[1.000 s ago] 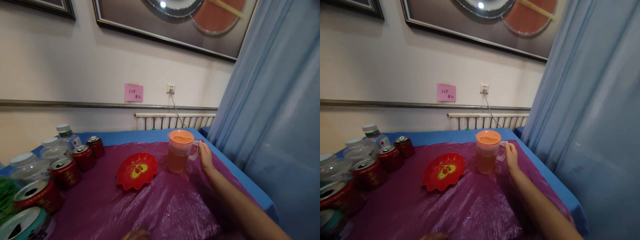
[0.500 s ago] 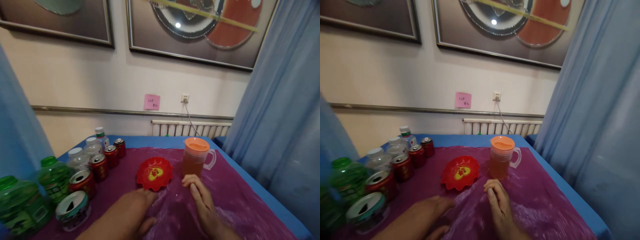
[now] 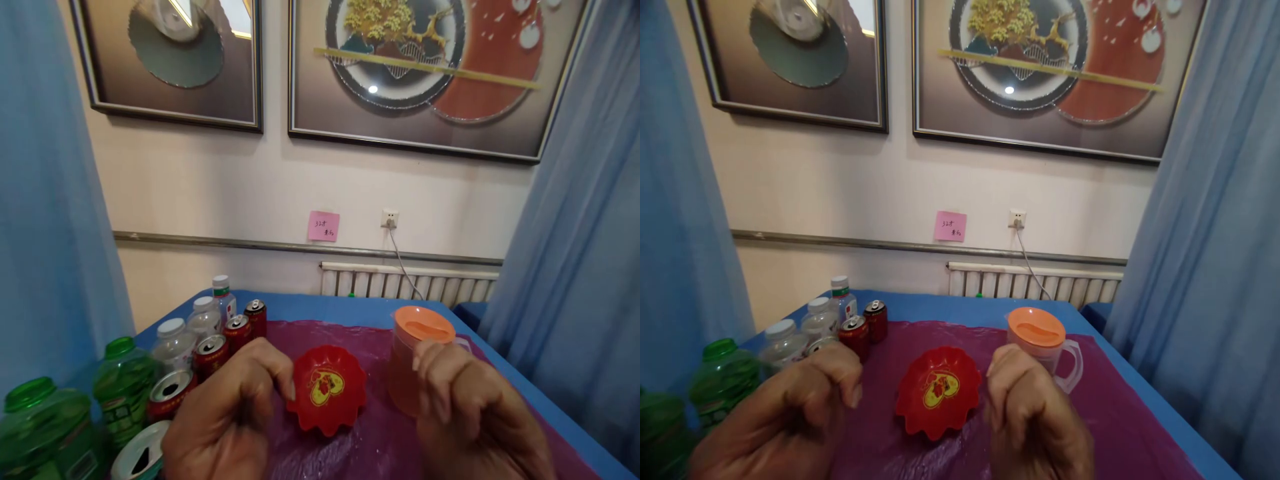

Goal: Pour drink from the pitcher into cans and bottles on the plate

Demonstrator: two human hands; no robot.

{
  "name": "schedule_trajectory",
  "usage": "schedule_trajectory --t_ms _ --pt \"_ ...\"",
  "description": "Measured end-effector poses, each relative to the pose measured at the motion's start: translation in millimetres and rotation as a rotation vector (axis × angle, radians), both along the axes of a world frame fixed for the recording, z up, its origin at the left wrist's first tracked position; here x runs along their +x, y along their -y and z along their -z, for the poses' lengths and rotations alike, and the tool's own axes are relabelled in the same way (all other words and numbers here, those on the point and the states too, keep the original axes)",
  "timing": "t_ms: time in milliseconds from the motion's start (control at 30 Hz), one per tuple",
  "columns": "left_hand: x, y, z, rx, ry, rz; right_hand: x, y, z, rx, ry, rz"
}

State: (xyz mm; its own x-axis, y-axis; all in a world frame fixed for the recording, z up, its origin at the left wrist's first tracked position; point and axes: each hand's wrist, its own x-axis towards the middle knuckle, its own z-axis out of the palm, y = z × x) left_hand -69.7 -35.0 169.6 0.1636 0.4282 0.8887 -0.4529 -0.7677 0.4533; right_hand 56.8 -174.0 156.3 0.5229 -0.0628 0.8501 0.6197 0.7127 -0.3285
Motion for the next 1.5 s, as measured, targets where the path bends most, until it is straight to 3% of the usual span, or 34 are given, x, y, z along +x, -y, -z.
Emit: schedule_trajectory --t_ms 67,167,267,367,467,733,1500 --pt "9.8 -6.3 1.6 -0.101 -0.046 0.101 7.3 -8.3 8.4 -0.041 -0.017 -0.056" --pt "39.9 -26.3 8.0 -0.275 -0.217 0.266 31.2 -29.3 19.7 -0.22 -0.209 -0.225" --pt "77.6 -53.9 24.9 -0.681 -0.353 0.319 61.5 -55.0 29.8 -0.395 -0.473 -0.295" --pt "100.8 -73.2 41.8 -0.889 -0.423 0.346 83.8 -73.6 39.6 -0.475 -0.606 -0.331" --pt "103.7 -76.6 46.7 -0.899 -0.407 0.376 90.9 -79.3 45.2 -0.479 -0.636 -0.356" --pt "100.2 -67.5 41.9 -0.854 -0.398 0.379 84.6 -75.8 42.2 -0.474 -0.628 -0.425" --pt "100.8 -58.5 41.2 -0.842 -0.421 0.453 75.9 -76.3 41.7 -0.497 -0.59 -0.45"
